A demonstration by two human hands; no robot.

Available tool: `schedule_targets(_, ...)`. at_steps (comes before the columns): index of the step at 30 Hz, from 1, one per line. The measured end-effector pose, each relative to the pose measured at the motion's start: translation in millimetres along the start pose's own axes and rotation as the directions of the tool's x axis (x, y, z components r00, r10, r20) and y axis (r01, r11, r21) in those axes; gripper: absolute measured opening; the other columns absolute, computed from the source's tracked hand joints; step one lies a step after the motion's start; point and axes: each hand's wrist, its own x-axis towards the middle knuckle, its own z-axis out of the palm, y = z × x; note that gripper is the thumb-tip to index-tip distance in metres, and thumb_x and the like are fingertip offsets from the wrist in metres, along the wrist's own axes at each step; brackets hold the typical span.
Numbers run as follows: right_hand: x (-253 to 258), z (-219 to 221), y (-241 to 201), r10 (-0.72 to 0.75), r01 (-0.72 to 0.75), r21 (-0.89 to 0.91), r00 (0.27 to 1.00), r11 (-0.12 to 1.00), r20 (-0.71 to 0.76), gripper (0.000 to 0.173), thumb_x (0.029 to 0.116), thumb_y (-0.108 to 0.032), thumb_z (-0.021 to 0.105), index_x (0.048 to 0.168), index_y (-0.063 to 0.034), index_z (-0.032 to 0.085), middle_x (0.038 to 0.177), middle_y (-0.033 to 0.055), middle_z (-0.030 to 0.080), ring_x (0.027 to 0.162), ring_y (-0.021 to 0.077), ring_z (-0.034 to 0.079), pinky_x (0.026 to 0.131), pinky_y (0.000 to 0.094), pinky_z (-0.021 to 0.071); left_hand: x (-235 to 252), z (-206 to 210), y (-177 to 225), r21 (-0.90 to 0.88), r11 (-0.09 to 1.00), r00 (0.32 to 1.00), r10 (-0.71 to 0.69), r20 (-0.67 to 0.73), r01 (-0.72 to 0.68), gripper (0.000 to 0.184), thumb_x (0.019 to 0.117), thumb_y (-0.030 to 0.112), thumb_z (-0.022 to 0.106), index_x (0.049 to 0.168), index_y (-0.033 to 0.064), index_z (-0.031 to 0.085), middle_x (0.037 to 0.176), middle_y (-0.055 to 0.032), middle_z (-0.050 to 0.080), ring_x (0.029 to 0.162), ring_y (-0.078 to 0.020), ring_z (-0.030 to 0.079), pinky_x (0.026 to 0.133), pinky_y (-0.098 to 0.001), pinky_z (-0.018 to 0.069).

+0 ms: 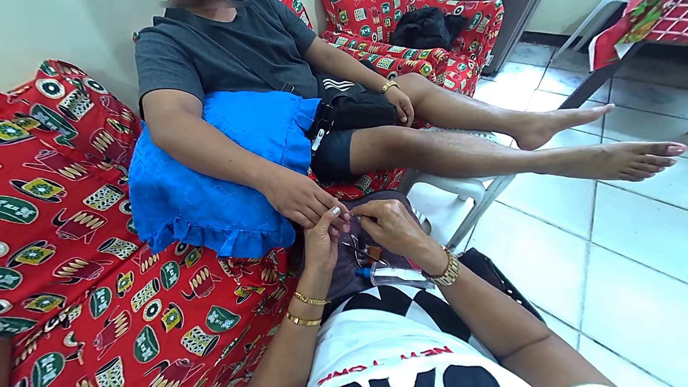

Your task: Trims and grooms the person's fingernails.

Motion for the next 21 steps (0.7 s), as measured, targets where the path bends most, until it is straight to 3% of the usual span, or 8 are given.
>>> schedule_targets(7, 1, -11, 0, 0.092, -0.101, 0.087, 0.991, 0.991, 0.100, 0.025, 0.0961, -0.003, 0.055, 0.104, -0.0022, 0.079, 0.084, 0.0106, 0.073, 0.066, 0.0141, 0.064, 0.064, 0.0318, 0.0540, 0, 0, 0, -0.013, 1.000, 1.000, -0.006, -0.006, 0.006, 0.029, 0.0993, -0.009, 0.047, 0.080, 0.0001, 0.066, 0.062, -0.0084, 0.067, 0.053, -0.0110, 0.064, 0.057, -0.0211, 0.0564)
schedule_targets(18, 0, -10, -4, 0.058, -0.054, -0.053, 0.995, 0.997, 0.083, 0.026, 0.0952, -0.005, 0.056, 0.103, -0.0056, 0.081, 0.091, 0.0120, 0.077, 0.085, 0.0272, 0.073, 0.076, 0.0495, 0.0544, 0, 2, 1, -0.007, 1.000, 1.000, 0.000, -0.004, 0.000, 0.030, 0.0998, -0.008, 0.046, 0.079, 0.0005, 0.066, 0.063, -0.0082, 0.068, 0.053, -0.0105, 0.065, 0.056, -0.0204, 0.0561)
schedule_targets(21, 0, -8, -4, 0.040, -0.035, -0.072, 0.997, 0.997, 0.071, 0.025, 0.0946, -0.004, 0.057, 0.102, -0.0050, 0.081, 0.090, 0.0120, 0.077, 0.084, 0.0275, 0.073, 0.075, 0.0493, 0.0540, 0, 1, 0, -0.003, 1.000, 1.000, 0.001, -0.007, -0.001, 0.029, 0.0996, -0.008, 0.047, 0.080, 0.0001, 0.066, 0.064, -0.0089, 0.068, 0.053, -0.0106, 0.065, 0.056, -0.0201, 0.0563)
